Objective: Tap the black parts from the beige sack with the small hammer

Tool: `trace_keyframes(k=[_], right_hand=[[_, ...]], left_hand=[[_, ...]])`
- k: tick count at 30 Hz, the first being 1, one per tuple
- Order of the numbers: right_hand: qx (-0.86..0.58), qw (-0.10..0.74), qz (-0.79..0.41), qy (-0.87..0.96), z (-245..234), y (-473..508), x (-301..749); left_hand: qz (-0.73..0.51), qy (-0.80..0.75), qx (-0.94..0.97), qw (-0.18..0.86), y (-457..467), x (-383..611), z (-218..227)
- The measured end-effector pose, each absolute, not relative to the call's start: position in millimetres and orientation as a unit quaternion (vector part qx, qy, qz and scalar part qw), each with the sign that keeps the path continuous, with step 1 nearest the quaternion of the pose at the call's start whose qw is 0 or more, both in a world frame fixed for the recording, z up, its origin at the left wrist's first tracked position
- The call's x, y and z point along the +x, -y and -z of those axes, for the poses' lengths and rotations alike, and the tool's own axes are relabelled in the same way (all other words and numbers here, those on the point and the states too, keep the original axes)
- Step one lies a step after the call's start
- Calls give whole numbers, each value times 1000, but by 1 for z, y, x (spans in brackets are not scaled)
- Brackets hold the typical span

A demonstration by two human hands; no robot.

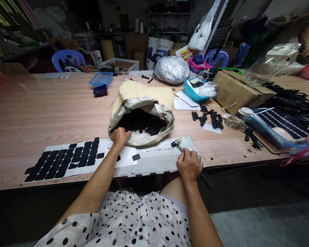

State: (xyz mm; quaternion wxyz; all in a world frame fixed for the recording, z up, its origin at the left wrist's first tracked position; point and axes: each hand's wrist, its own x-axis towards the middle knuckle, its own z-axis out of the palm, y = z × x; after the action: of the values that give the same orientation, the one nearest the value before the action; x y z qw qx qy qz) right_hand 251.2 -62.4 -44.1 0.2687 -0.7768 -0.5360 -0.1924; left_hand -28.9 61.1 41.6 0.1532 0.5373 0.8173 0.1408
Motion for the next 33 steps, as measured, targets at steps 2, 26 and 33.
trace_keyframes(k=[2,26,33], right_hand=[[-780,270,179,536,45,62,251],[-803,242,155,522,35,64,245],[-810,240,131,518,32,64,244]], left_hand=[[-190,-808,539,147,-52,-32,-39],[-244,-556,750,261,28,19,1],[-238,-559,751,260,29,20,-1]])
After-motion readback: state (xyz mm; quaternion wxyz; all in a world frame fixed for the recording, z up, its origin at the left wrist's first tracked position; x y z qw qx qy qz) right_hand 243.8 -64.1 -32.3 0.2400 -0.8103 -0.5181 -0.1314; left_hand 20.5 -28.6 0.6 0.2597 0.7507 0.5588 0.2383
